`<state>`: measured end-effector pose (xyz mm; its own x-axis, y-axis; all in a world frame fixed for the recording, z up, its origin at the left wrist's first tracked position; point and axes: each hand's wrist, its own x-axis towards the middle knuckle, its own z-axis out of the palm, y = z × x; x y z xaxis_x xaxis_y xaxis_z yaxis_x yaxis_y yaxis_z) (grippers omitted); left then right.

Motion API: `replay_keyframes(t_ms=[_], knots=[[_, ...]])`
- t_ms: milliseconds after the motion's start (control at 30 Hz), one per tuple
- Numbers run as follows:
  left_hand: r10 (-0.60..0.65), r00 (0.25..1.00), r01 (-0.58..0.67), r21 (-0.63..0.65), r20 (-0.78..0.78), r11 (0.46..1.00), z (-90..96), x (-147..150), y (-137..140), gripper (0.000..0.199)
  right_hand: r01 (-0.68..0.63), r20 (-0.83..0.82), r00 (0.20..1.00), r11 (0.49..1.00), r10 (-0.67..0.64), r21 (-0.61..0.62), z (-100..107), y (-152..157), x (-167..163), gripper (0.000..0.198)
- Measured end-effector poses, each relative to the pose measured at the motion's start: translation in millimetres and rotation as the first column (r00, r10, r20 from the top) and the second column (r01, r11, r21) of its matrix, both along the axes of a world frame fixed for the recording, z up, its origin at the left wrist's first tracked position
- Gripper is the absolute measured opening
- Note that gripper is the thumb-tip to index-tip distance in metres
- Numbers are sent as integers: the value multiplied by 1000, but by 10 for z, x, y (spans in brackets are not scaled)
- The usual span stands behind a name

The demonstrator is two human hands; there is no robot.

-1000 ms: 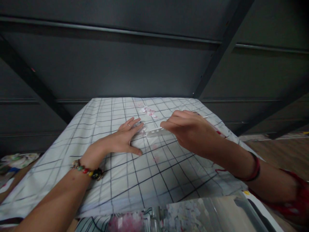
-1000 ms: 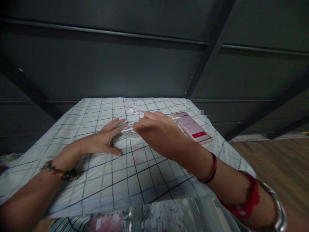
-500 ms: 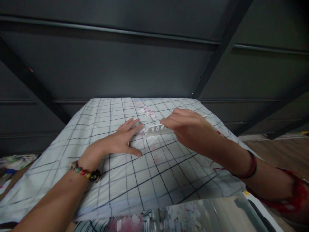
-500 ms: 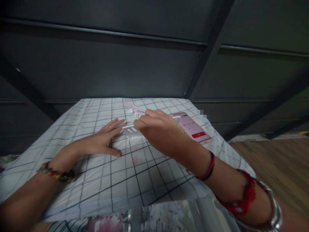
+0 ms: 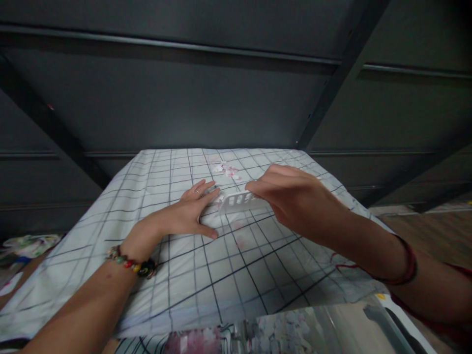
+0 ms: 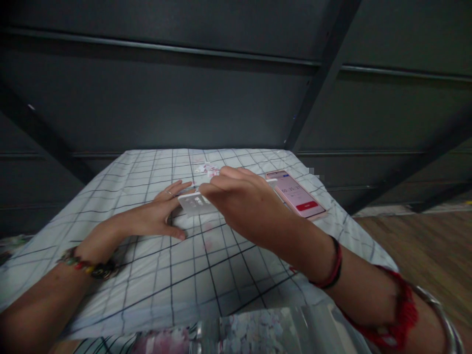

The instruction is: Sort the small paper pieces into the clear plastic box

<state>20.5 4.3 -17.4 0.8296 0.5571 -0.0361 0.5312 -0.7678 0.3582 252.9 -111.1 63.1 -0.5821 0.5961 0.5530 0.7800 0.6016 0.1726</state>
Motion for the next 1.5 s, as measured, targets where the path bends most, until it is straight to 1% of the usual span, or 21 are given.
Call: replay_keyframes(t_ms=[167, 333, 467, 600, 733, 833, 1033, 1133, 1233, 1300, 1367, 1433, 1500], knots=[[-4, 1000, 4, -5, 12, 1000, -17, -9, 15, 112, 72, 59, 996, 996, -69, -49, -15, 40, -10, 32], [20, 1000, -20, 0, -5, 1000, -3, -5, 11, 109, 52, 14, 999, 990, -50, -128, -21, 47, 1, 28], [29, 999, -29, -1, -18, 1000, 13, -1, 5, 110, 101, 48, 994, 988, -96, -114, -28, 58, -27, 28], [17, 1000, -17, 14, -4, 1000, 11, 0, -2, 109, 103, 50, 994, 992, -100, -76, -17, 73, -32, 30], [47, 998, -46, 10, -30, 999, 13, 1, -11, 111, 118, 92, 990, 989, -110, -87, -10, 73, -12, 29], [33, 999, -33, 10, -22, 999, 18, 0, -8, 110, 140, 101, 986, 984, -130, -106, -4, 68, -24, 27], [42, 998, -42, -6, -53, 999, 35, 23, -8, 112, 89, 41, 996, 977, -83, -195, 48, 51, -71, 28], [43, 998, -43, -7, -44, 999, 43, 36, -17, 112, 66, 8, 998, 978, -65, -196, 62, 31, -81, 27], [33, 999, -33, -26, -25, 999, 65, 15, -15, 115, 70, 7, 998, 979, -70, -192, 59, 10, -71, 28], [20, 1000, -22, -60, -24, 998, 89, -29, 2, 118, 78, 13, 997, 978, -77, -193, 55, 6, -58, 29], [20, 1000, -22, -83, -22, 996, 108, -93, 34, 122, 59, -4, 998, 980, -61, -190, 53, 12, -53, 29], [30, 999, -32, -86, -22, 996, 111, -160, 76, 124, 27, -24, 999, 984, -32, -178, 51, 25, -69, 29], [40, 998, -43, -80, -39, 996, 96, -212, 116, 125, 21, -11, 1000, 984, -24, -178, 49, 35, -103, 30]])
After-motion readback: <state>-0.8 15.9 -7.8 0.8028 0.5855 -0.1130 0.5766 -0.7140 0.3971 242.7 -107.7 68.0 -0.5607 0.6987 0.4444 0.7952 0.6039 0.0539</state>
